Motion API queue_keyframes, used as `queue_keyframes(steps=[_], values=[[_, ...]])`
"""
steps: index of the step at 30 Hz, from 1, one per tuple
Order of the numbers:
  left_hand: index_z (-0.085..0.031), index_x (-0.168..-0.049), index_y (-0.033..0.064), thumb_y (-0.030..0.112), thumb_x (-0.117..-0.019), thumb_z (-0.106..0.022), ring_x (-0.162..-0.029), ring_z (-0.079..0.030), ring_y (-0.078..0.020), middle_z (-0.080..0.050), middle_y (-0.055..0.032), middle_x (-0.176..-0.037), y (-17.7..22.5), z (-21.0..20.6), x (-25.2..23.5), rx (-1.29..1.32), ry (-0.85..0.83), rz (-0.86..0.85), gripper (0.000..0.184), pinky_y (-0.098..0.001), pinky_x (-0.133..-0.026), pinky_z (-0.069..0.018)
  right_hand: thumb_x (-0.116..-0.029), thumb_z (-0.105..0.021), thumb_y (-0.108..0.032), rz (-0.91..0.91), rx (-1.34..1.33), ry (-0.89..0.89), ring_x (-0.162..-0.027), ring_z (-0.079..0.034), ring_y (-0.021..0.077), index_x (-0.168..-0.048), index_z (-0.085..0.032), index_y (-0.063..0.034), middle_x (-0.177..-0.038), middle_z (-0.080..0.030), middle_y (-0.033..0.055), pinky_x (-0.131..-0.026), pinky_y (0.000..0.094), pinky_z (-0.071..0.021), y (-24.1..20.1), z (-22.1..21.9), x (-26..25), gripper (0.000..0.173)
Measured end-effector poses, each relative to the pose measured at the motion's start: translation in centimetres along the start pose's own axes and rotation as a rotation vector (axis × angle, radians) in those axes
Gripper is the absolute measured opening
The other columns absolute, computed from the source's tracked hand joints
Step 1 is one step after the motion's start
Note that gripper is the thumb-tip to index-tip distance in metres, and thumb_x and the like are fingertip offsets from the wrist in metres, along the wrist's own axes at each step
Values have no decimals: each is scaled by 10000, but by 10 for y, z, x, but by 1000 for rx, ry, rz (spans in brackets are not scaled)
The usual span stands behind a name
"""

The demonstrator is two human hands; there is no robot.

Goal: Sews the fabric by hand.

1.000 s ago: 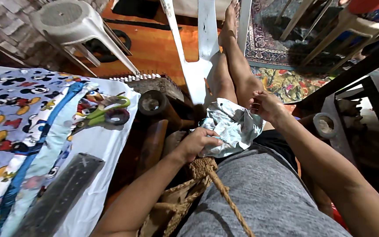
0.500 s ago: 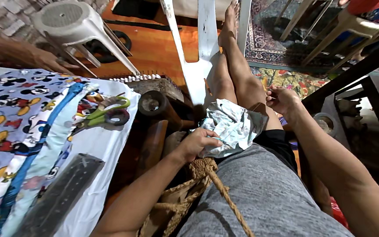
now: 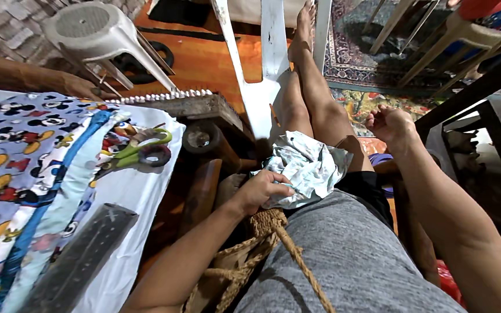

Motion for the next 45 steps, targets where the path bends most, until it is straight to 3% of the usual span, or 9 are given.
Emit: queue_keyframes(steps=[5,9,13,17,36,41,45], values=[[-715,-850,110,58,-917,-622,-575,-567,11,-667,63,-719,0,0,0,-23,-9,-6,125,-163,-517,-452,-1095,-410,-159,45,-82,38,-578,-609,71,-1109,-455,-130,-761,-594,-8,-558,226,-556,-10,9,-7,55],[-709,-876,102,59,-926,-614,-606,-585,5,-662,63,-733,1,0,2,-51,0,-10,116,-175,-562,-487,-1100,-391,-164,91,-19,-34,-583,-605,69,-1130,-465,-139,-732,-579,-29,-589,240,-566,-18,10,-4,83],[-713,-855,111,59,-915,-629,-586,-567,17,-658,74,-719,3,-1,3,-64,-14,-28,116,-159,-532,-460,-1112,-368,-159,145,20,-95,-570,-599,81,-1149,-458,-140,-715,-565,-38,-588,253,-565,-24,0,8,99],[-711,-861,116,67,-911,-627,-650,-607,9,-677,73,-760,3,-1,3,-64,-28,-38,109,-179,-596,-506,-1111,-344,-129,203,-44,-37,-604,-637,94,-1115,-467,-120,-723,-591,-32,-633,274,-595,-42,9,3,124],[-717,-848,110,63,-906,-630,-570,-568,16,-664,68,-710,0,0,0,-50,-8,-16,114,-158,-511,-450,-1110,-349,-128,244,-55,139,-690,-674,122,-1235,-432,-87,-829,-582,15,-682,298,-616,-51,56,-15,156],[-713,-855,97,55,-908,-632,-581,-570,9,-660,64,-713,-1,0,1,-51,0,-6,106,-166,-539,-470,-1096,-363,-113,249,-104,185,-716,-656,131,-1122,-455,-108,-807,-551,6,-722,326,-610,-55,73,-25,96],[-708,-858,96,50,-915,-629,-593,-578,4,-661,61,-720,-2,-1,0,-55,-6,13,108,-168,-548,-472,-1112,-338,-128,235,-150,227,-782,-671,130,-1204,-441,-85,-894,-569,37,-755,306,-604,-56,85,-19,145]])
Point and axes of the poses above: each hand's wrist, its own x-axis away from the middle knuckle, its own z-axis out of the back of the hand, y = z × x, the point moved 9 cm from there along -x, towards the middle knuckle
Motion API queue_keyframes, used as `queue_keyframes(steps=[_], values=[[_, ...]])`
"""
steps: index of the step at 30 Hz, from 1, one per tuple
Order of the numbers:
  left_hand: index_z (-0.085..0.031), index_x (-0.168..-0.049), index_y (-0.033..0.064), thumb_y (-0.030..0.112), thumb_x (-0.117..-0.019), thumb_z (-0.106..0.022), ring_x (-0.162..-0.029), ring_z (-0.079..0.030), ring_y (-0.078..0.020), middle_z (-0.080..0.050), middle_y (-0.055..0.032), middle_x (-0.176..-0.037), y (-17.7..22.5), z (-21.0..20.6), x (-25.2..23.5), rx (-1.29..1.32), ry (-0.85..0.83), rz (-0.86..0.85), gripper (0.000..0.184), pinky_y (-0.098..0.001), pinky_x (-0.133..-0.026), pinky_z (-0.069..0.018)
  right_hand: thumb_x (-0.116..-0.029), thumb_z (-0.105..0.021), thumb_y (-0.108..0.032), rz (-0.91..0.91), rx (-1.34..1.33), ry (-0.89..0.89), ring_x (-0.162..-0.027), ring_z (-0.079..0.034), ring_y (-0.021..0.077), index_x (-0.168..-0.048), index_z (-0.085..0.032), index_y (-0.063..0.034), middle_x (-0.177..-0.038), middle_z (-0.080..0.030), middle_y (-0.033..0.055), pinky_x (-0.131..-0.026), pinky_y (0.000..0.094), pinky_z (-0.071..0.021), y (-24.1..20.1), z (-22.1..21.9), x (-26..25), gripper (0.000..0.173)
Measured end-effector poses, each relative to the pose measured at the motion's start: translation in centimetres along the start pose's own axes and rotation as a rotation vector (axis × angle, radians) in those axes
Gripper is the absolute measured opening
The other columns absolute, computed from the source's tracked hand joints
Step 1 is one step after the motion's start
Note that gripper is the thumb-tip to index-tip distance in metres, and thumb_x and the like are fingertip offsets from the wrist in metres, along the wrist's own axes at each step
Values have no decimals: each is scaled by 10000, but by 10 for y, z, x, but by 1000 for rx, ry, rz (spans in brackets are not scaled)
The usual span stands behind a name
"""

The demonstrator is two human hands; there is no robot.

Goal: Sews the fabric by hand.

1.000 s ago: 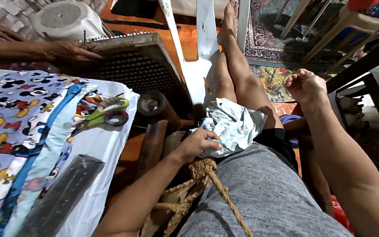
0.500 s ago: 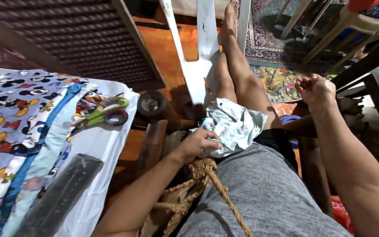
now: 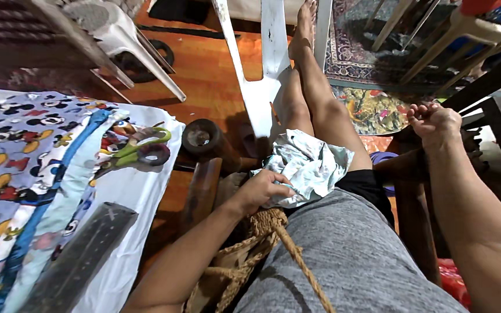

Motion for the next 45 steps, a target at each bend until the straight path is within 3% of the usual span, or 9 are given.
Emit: queue_keyframes(steps=[8,14,17,22,24,29,36,40,45], values=[[-694,-823,100,45,-908,-637,-539,-533,9,-631,62,-676,-1,-2,-1,-37,3,24,116,-164,-502,-432,-1107,-355,-143,-12,-33,78,-763,-680,134,-1182,-452,-74,-911,-594,63,-709,285,-604,0,12,-5,140],[-702,-802,109,53,-884,-659,-611,-579,17,-648,83,-705,4,-5,-1,-112,-45,-58,108,-175,-582,-488,-1107,-371,-159,-34,-159,137,-831,-648,138,-1258,-403,-85,-1006,-522,68,-756,282,-588,1,26,-9,171],[-706,-803,113,49,-888,-660,-627,-583,26,-650,91,-711,6,-7,-1,-129,-50,-68,116,-173,-602,-491,-1106,-340,-186,-21,-230,187,-800,-637,133,-1199,-398,-102,-946,-518,62,-747,286,-580,2,35,-16,138],[-725,-941,60,119,-948,-691,-674,-573,20,-653,47,-789,12,6,1,-285,112,-69,69,-186,-661,-490,-1115,-321,-142,159,-18,169,-738,-636,126,-1280,-377,-94,-937,-539,55,-689,280,-578,-15,29,-13,181],[-723,-975,46,122,-960,-693,-662,-580,3,-659,24,-801,12,15,2,-249,214,-57,82,-194,-645,-500,-1117,-300,-120,269,94,90,-692,-651,106,-1350,-349,-63,-884,-564,26,-687,285,-593,-25,16,-6,244],[-680,-950,38,63,-961,-690,-589,-595,-41,-667,-8,-748,11,29,3,-13,320,-98,29,-194,-545,-504,-1061,-412,-55,359,260,-432,-725,-692,93,-1178,-469,-101,-833,-643,-70,-755,313,-623,-20,-47,63,139],[-659,-1014,14,-23,-974,-602,-611,-631,-56,-679,-20,-767,13,23,7,156,261,-112,79,-205,-572,-549,-978,-505,20,441,608,-1170,-709,-706,93,-1119,-663,-14,-884,-711,3,-693,324,-643,42,-97,224,214],[-668,-1011,10,-34,-968,-605,-627,-645,-58,-688,-16,-772,16,22,9,163,262,-129,88,-211,-590,-561,-949,-643,-48,496,745,-1337,-699,-653,38,-1029,-730,23,-890,-701,44,-657,213,-585,71,-99,269,137],[-679,-1004,8,-19,-971,-619,-624,-636,-48,-687,-11,-777,18,22,10,122,279,-130,74,-200,-588,-551,-968,-613,-121,701,957,-1371,-725,-626,52,-1006,-774,-21,-842,-695,71,-688,193,-523,81,-100,296,193]])
Point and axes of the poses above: each hand's wrist, its own x-axis away from the middle knuckle, its own z-axis out of the back of the hand, y = z × x, the point moved 9 cm from there along -x, towards the middle knuckle
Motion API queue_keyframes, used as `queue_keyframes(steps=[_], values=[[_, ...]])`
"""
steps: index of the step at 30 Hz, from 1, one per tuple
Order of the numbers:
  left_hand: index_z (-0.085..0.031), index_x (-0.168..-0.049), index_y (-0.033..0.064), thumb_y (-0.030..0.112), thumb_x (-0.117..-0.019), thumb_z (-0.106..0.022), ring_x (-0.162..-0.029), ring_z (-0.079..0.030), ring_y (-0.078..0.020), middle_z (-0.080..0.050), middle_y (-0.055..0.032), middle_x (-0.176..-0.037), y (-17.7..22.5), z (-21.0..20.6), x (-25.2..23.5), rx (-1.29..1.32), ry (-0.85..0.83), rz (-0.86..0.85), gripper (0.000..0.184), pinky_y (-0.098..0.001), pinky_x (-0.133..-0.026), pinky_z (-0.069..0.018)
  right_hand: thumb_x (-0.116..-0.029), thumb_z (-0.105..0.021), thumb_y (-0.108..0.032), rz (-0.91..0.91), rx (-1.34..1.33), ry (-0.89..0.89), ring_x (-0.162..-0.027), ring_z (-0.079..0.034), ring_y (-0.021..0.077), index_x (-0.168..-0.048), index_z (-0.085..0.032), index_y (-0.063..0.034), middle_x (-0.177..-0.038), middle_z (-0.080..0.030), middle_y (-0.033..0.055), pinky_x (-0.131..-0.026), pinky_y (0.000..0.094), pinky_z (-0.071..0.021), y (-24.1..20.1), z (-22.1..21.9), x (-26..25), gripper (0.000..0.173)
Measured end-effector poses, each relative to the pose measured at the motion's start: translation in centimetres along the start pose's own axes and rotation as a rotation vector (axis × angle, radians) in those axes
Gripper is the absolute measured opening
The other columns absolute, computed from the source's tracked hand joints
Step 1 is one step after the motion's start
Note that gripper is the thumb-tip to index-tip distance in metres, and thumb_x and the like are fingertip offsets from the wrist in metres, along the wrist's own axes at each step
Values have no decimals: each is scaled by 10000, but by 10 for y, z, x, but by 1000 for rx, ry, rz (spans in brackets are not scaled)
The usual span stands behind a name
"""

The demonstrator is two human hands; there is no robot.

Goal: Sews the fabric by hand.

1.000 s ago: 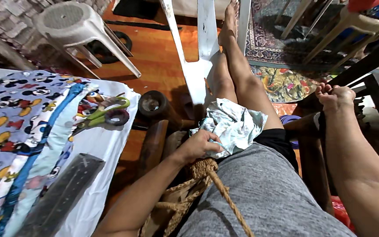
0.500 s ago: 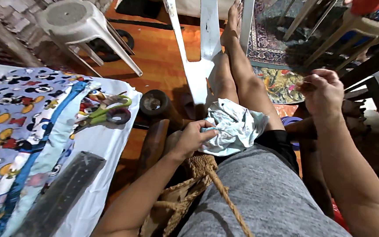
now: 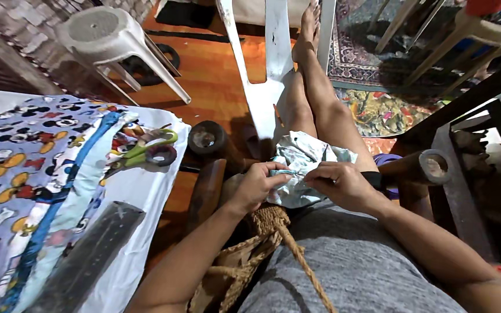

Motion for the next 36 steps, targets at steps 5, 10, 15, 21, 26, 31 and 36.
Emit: queue_keyframes(steps=[5,10,15,21,26,31,36], values=[[-688,-988,16,-21,-966,-627,-614,-629,-43,-686,-3,-765,0,1,-1,14,6,-16,75,-194,-579,-541,-959,-609,-107,27,44,5,-720,-625,66,-1000,-776,-23,-841,-701,80,-684,197,-515,-3,-4,-1,191],[-691,-998,24,-6,-962,-641,-618,-622,-33,-685,4,-784,2,1,0,-32,11,-29,68,-184,-569,-528,-961,-601,-106,9,55,4,-730,-637,78,-1002,-778,-29,-854,-708,79,-691,216,-525,-3,-6,-3,197],[-694,-984,28,-1,-961,-642,-598,-613,-24,-687,3,-786,3,0,1,-49,9,-50,64,-175,-543,-519,-957,-604,-108,2,64,12,-728,-637,72,-995,-780,-33,-849,-710,73,-685,212,-522,-3,-7,-5,196],[-702,-985,41,12,-956,-651,-583,-593,-11,-682,16,-781,6,1,2,-88,13,-69,66,-166,-528,-498,-952,-607,-106,-4,55,21,-714,-630,71,-988,-780,-32,-833,-702,73,-676,209,-518,-1,-8,-5,192],[-709,-992,37,39,-957,-669,-591,-594,-9,-683,14,-787,8,1,2,-142,33,-103,53,-167,-541,-502,-953,-606,-108,-14,47,47,-730,-644,73,-984,-777,-29,-848,-715,74,-692,215,-526,0,-8,-6,192],[-722,-1020,46,106,-956,-697,-653,-602,30,-686,27,-831,19,4,8,-326,114,-190,91,-151,-615,-511,-964,-595,-108,-54,-2,87,-750,-648,66,-992,-760,-9,-875,-723,83,-715,212,-532,1,-10,-6,194],[-736,-1029,46,144,-960,-700,-789,-642,27,-721,4,-908,24,5,11,-398,166,-282,125,-175,-757,-532,-985,-567,-117,-108,-75,110,-718,-627,34,-1025,-736,10,-874,-712,76,-681,194,-524,8,-14,-6,216]])
Point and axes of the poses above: each hand's wrist, its own x-axis away from the middle knuckle, its own z-axis out of the back of the hand, y = z × x, the point moved 9 cm from there along -x, towards the middle knuckle
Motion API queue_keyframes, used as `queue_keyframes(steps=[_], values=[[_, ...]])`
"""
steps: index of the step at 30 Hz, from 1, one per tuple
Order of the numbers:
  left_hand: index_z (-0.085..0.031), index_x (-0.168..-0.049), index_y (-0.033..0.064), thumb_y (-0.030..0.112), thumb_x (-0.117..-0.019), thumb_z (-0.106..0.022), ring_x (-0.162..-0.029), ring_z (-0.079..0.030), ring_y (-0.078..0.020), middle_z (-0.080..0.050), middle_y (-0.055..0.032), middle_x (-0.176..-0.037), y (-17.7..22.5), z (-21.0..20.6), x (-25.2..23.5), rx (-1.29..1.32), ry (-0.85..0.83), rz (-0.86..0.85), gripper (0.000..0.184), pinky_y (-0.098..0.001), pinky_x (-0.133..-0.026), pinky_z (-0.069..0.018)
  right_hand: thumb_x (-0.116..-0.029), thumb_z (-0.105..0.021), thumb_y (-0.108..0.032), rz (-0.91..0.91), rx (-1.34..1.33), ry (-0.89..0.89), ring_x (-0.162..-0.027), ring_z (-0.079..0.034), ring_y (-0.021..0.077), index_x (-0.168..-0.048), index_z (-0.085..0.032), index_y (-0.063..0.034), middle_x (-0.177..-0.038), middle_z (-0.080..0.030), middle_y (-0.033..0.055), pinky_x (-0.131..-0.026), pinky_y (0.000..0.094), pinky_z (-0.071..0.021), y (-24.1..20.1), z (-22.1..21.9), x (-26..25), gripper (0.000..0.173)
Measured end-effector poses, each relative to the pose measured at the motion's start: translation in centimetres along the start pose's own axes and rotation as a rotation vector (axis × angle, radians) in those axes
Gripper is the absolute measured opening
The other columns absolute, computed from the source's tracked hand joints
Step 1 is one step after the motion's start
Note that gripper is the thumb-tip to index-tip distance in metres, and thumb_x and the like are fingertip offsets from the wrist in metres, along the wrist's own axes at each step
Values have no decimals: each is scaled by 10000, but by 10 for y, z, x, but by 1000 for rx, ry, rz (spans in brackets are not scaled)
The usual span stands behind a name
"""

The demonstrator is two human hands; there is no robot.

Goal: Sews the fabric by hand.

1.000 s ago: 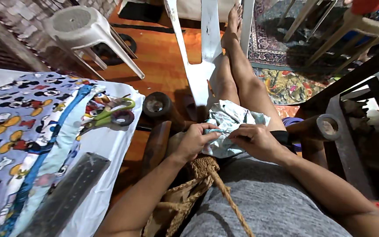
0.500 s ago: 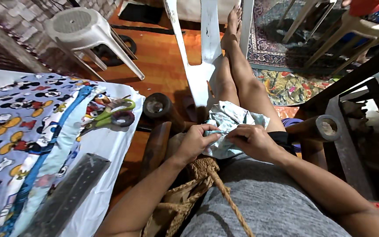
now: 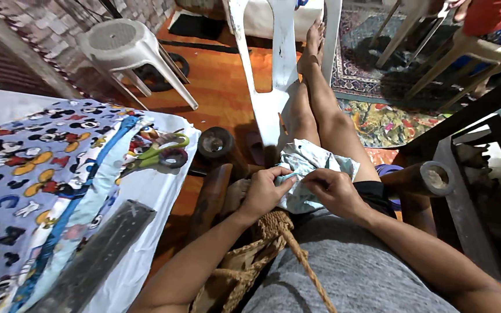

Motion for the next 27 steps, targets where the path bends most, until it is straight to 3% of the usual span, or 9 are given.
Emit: queue_keyframes(steps=[4,9,16,27], values=[[-736,-1087,25,217,-987,-655,-852,-650,-15,-727,-46,-971,5,-1,1,-66,-22,-52,231,-209,-819,-527,-982,-557,-118,7,-5,23,-702,-630,44,-1030,-721,24,-876,-707,74,-664,217,-542,4,0,1,222],[-727,-1088,-46,150,-989,-636,-917,-686,-145,-733,-159,-1008,12,0,3,-33,9,-154,238,-297,-866,-532,-977,-554,-135,43,-19,46,-646,-604,-14,-1021,-710,25,-835,-694,25,-607,176,-535,3,-1,0,227],[-726,-1084,-53,135,-1001,-625,-878,-679,-201,-724,-181,-964,16,-1,1,-38,-35,-184,229,-347,-833,-523,-962,-572,-152,23,-78,57,-614,-578,-78,-1014,-699,7,-787,-671,-63,-574,123,-516,6,1,3,210],[-718,-1074,-71,135,-990,-651,-873,-683,-248,-717,-206,-960,20,-1,1,-40,-45,-184,233,-393,-833,-534,-954,-581,-81,15,-75,45,-616,-592,-41,-1019,-695,58,-788,-685,-1,-589,163,-531,8,0,7,192]])
Point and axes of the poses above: each hand's wrist, its own x-axis away from the middle knuckle, its own z-axis out of the back of the hand, y = z × x, the point moved 9 cm from there along -x, towards the middle knuckle
